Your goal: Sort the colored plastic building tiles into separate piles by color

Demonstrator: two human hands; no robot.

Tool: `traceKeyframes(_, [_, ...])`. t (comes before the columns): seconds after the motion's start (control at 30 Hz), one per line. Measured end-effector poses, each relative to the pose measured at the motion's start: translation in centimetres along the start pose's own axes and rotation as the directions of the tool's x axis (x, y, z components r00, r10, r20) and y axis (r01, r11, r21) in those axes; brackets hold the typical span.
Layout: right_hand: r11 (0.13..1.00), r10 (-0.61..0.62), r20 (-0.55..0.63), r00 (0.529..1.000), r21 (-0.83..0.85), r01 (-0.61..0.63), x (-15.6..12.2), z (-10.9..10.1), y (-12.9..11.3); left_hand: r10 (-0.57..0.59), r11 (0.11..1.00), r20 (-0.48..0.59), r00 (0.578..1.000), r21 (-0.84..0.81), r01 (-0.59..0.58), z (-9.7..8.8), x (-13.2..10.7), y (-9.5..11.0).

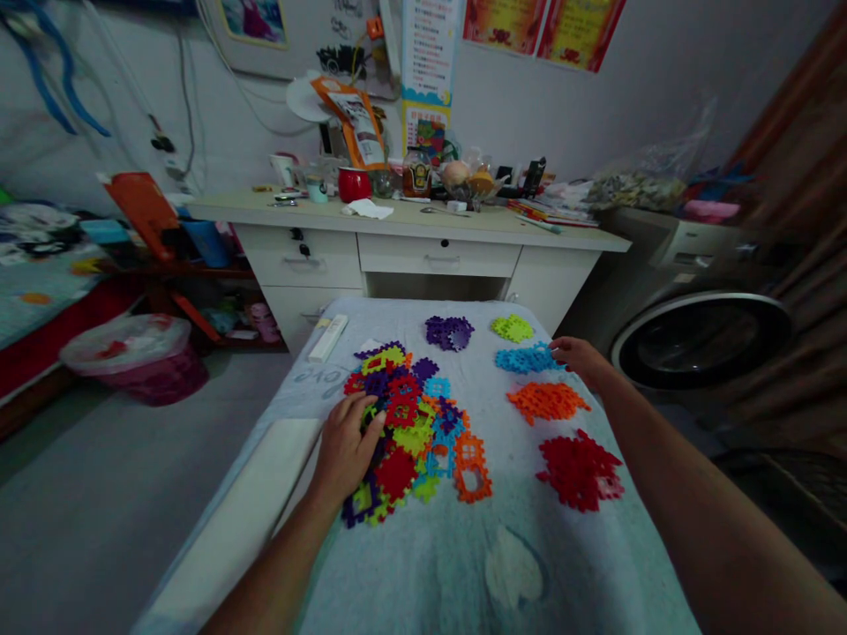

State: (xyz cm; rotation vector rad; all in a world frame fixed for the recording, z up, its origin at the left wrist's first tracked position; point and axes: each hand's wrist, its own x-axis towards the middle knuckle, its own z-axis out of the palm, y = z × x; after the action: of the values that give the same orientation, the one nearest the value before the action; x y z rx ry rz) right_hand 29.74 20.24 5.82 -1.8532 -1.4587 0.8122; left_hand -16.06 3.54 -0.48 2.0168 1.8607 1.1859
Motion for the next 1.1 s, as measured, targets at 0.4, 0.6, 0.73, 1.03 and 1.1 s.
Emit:
traceKeyframes(0.4, [0.987, 0.049, -0.102, 0.994, -0.145, -0.064, 0.8, 1.3, 1.2, 0.006, 1.0, 0.018, 1.0, 0.016, -0.006, 0.0, -0.1, -0.1])
traceKeyframes(0.6, [0.954, -0.091, -0.127, 0.988, -0.295, 0.05, 0.0, 1.1, 1.6, 0.003, 1.0, 0.029, 1.0, 0.006, -0.003, 0.0, -0.1, -0.2])
traceKeyframes(0.73, [0.862, -0.207, -0.031, 0.978, -0.478, 0.167, -0.6, 1.1, 1.0, -0.003, 1.0, 0.018, 1.0, -0.001, 0.003, 0.0, 0.0, -0.3])
traceKeyframes(1.03, [0.728, -0.345, 0.13, 0.93, -0.589, 0.352, -2.4, 4.0, -1.0, 0.001, 1.0, 0.025, 1.0, -0.001, -0.001, 0.1, -0.1, -0.2])
traceKeyframes(1.1, [0.694, -0.361, 0.146, 0.921, -0.617, 0.37, -2.9, 5.0, -1.6, 0.004, 1.0, 0.024, 1.0, 0.001, -0.004, 0.1, -0.1, -0.2])
